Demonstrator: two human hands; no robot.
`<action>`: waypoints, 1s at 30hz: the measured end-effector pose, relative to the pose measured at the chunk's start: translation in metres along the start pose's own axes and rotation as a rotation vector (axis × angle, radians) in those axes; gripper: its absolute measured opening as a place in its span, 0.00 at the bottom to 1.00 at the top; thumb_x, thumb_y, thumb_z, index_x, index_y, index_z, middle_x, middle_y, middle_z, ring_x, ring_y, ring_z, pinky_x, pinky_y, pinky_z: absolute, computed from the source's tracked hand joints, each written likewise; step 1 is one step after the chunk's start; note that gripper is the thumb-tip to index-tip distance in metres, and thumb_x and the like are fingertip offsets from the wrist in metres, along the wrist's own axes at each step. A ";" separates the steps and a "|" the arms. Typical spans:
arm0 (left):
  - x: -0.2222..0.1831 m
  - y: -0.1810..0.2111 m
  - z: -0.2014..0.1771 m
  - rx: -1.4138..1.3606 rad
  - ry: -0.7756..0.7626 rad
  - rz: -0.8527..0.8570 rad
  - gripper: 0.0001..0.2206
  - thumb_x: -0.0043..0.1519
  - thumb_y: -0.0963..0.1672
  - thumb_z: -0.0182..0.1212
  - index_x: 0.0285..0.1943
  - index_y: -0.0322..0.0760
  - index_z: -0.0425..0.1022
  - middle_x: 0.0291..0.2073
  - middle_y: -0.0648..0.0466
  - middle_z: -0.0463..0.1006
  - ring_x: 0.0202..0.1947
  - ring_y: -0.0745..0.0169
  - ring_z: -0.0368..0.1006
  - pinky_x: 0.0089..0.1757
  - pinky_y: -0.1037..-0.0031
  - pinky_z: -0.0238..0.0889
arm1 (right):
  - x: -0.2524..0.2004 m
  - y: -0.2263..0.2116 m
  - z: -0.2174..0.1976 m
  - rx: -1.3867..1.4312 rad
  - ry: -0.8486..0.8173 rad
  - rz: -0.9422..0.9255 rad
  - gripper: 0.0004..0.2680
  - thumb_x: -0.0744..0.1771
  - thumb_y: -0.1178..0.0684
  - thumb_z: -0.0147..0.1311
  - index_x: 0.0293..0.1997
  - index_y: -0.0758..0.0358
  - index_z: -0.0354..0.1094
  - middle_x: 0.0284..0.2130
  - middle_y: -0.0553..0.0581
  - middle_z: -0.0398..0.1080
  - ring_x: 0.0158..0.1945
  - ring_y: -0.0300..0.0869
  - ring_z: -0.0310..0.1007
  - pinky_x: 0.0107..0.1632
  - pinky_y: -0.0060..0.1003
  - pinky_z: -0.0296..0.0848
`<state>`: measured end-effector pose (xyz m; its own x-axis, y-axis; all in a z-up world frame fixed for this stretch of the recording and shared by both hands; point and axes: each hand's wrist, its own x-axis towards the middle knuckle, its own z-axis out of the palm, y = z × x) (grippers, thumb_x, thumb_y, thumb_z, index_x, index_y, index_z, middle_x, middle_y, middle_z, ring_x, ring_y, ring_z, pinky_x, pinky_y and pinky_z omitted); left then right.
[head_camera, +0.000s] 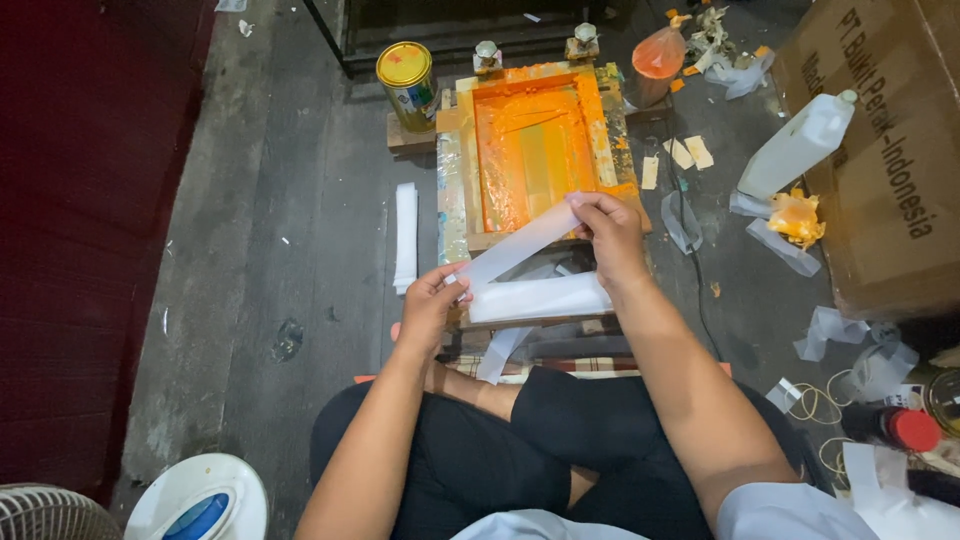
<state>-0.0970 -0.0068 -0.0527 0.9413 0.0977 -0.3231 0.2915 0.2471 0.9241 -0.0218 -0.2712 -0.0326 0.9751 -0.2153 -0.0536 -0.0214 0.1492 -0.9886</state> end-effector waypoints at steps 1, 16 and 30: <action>0.003 -0.003 -0.001 0.001 -0.001 0.000 0.17 0.59 0.37 0.66 0.58 0.27 0.78 0.31 0.50 0.79 0.31 0.64 0.79 0.38 0.77 0.76 | 0.000 -0.001 0.000 0.000 0.001 0.000 0.05 0.68 0.57 0.58 0.45 0.65 0.77 0.28 0.54 0.67 0.30 0.35 0.70 0.37 0.25 0.73; 0.005 -0.003 -0.002 -0.009 0.042 0.052 0.13 0.60 0.37 0.65 0.55 0.28 0.78 0.28 0.50 0.75 0.33 0.60 0.79 0.40 0.74 0.76 | 0.000 -0.007 -0.003 -0.051 0.001 0.010 0.06 0.68 0.59 0.55 0.47 0.65 0.75 0.30 0.53 0.66 0.31 0.34 0.69 0.38 0.25 0.72; 0.004 -0.002 -0.002 -0.044 0.094 0.058 0.04 0.60 0.35 0.62 0.40 0.29 0.81 0.47 0.45 0.80 0.45 0.61 0.76 0.48 0.68 0.74 | -0.007 -0.022 0.004 -0.030 -0.006 -0.016 0.06 0.66 0.64 0.47 0.40 0.61 0.70 0.37 0.52 0.61 0.37 0.33 0.66 0.42 0.25 0.73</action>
<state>-0.0937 -0.0047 -0.0564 0.9357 0.2028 -0.2886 0.2270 0.2800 0.9328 -0.0277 -0.2690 -0.0103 0.9767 -0.2115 -0.0372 -0.0126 0.1164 -0.9931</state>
